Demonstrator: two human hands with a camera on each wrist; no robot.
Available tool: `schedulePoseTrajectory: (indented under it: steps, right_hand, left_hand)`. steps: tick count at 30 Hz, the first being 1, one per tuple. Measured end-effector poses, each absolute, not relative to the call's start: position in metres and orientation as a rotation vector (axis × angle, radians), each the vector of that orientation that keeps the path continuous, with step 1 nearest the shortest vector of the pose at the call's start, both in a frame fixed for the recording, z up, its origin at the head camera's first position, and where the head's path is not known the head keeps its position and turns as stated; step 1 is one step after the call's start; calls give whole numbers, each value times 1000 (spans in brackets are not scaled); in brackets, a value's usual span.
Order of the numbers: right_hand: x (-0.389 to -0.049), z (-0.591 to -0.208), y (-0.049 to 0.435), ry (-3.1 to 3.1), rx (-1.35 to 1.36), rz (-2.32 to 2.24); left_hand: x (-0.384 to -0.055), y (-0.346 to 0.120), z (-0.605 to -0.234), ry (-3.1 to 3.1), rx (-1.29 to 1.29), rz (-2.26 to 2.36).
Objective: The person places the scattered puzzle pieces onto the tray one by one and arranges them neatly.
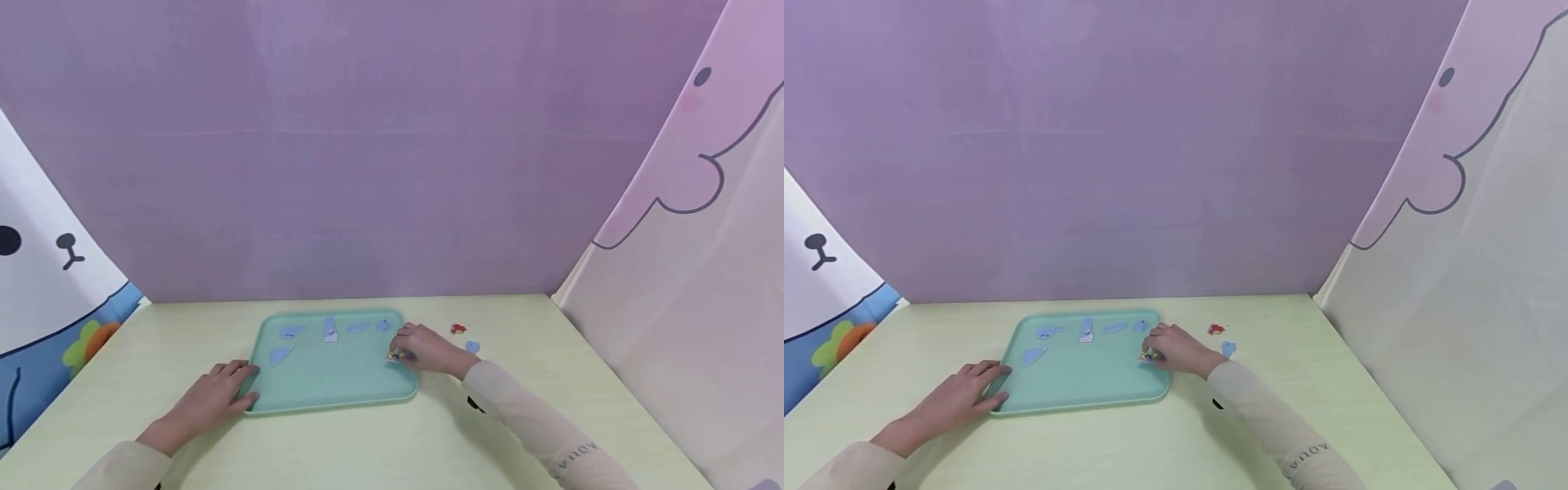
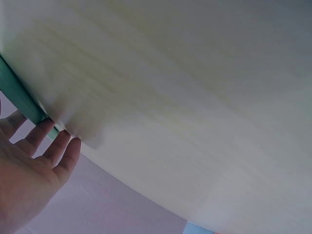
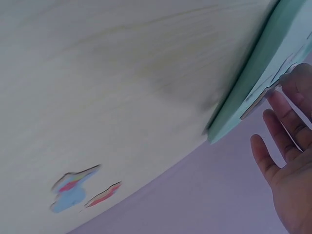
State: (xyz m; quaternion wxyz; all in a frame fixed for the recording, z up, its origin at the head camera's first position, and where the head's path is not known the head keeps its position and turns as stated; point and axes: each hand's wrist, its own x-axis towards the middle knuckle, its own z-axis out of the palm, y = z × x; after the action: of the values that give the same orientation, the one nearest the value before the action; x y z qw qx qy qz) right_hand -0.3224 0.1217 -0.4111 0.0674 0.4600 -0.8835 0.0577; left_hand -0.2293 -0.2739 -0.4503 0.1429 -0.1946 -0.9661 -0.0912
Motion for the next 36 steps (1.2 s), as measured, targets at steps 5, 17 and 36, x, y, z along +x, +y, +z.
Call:
schedulePoseTrajectory:
  steps: [5, 17, 36]
  right_hand:
    - [-322, -413, 103, -2615, 1445, 98]
    - [-320, -412, 68, -2603, 1483, -2]
    - [-326, -409, 21, -2610, 1530, -101]
  left_hand:
    - [-229, -274, -450, -2787, -563, -254]
    - [-230, -273, -450, -2792, -562, -251]
    - [-231, -273, -451, -2791, -549, -254]
